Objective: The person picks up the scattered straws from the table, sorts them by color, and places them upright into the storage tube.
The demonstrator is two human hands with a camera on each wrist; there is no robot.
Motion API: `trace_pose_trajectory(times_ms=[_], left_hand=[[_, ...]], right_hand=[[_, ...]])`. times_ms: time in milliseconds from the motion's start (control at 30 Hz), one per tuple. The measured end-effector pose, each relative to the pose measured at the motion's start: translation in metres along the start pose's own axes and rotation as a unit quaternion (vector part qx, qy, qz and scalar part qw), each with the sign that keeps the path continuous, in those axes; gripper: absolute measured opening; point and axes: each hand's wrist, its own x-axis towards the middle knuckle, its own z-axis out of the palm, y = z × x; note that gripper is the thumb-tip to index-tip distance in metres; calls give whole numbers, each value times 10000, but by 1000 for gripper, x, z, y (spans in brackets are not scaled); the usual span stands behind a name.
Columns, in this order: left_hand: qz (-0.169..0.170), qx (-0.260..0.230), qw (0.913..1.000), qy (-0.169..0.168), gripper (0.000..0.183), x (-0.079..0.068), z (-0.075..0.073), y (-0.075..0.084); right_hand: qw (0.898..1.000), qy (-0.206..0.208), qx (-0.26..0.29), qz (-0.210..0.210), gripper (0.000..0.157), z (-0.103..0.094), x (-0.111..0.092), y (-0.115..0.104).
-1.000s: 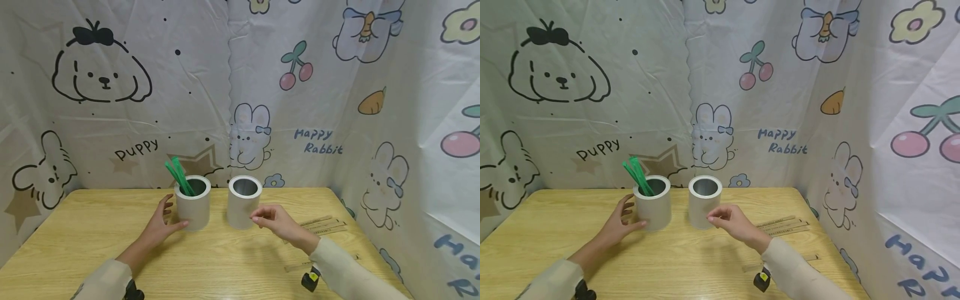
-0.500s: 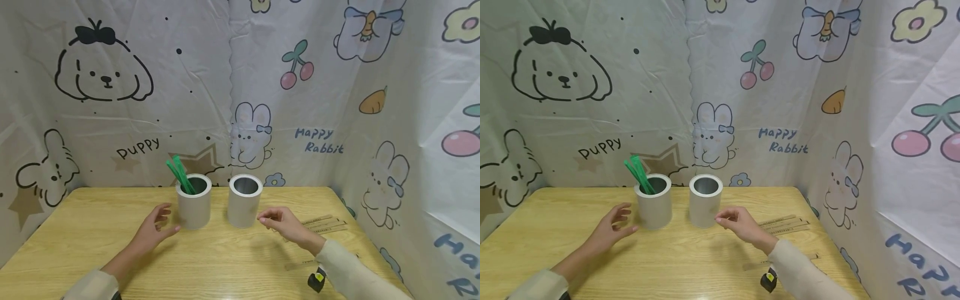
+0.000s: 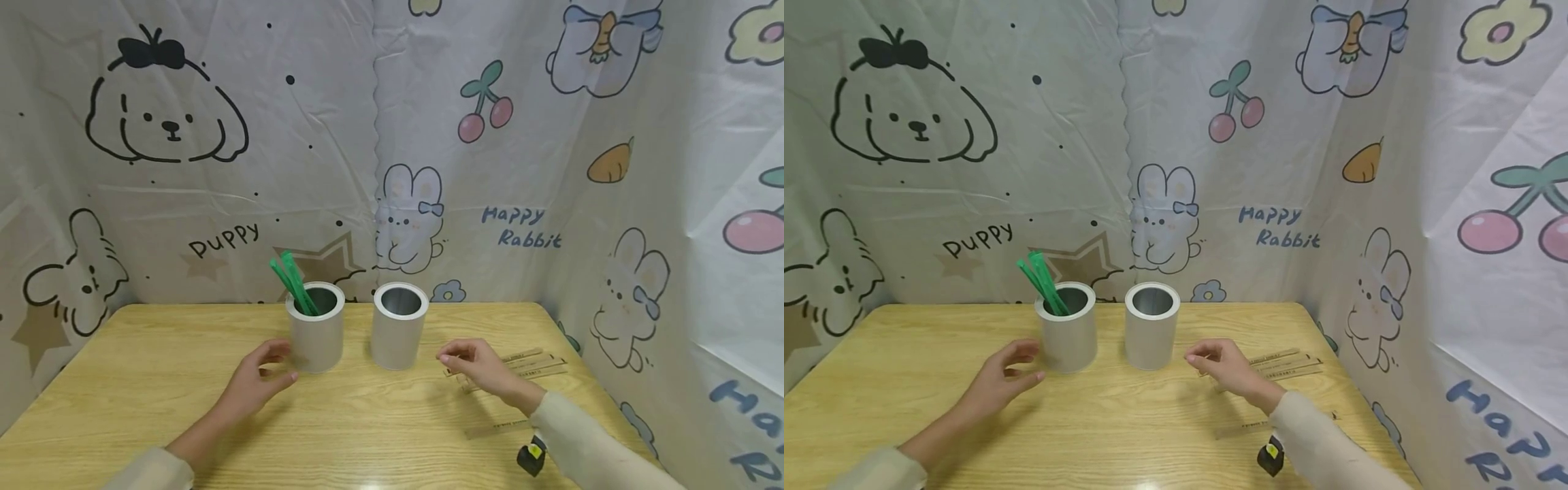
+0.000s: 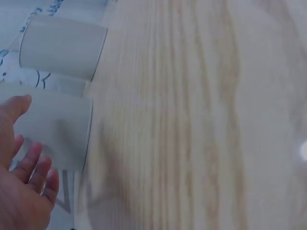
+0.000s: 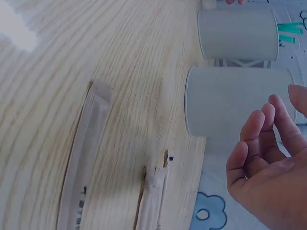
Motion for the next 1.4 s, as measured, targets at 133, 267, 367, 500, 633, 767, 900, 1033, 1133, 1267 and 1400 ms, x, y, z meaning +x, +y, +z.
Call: trace_pose_trajectory(times_ms=[133,267,367,500,633,767,900,1033,1133,1267,1400], left_hand=[[60,-85,9999,-37,46,-1,7,4],[106,-295,9993,-185,43,-1,16,8],[79,-433,9985,-335,43,-1,25,10],[98,-511,9975,-476,44,1,36,12],[98,-496,9974,-509,44,5,46,18],[61,-484,9973,-544,45,10,54,26],[116,-511,9971,-560,46,17,63,31],[108,-602,9966,-555,48,25,74,35],[93,-700,9961,-533,51,30,81,38],[41,-832,9955,-461,60,36,93,41],[22,-882,9954,-361,73,41,107,42]], right_hand=[[9998,37,29,173,35,-7,-2,4],[9995,85,56,295,36,-13,-4,8],[9994,103,2,342,37,-16,-5,13],[9989,158,-60,431,41,-20,-5,19],[9978,266,-45,602,44,-26,-5,25],[9965,393,-74,729,43,-30,-5,28],[9956,449,-5,824,43,-35,-5,32],[9959,458,9,781,41,-38,-5,36],[9962,454,-57,742,41,-39,-6,37],[9966,452,-113,687,40,-39,-7,41],[9963,473,-136,703,40,-40,-8,45]])
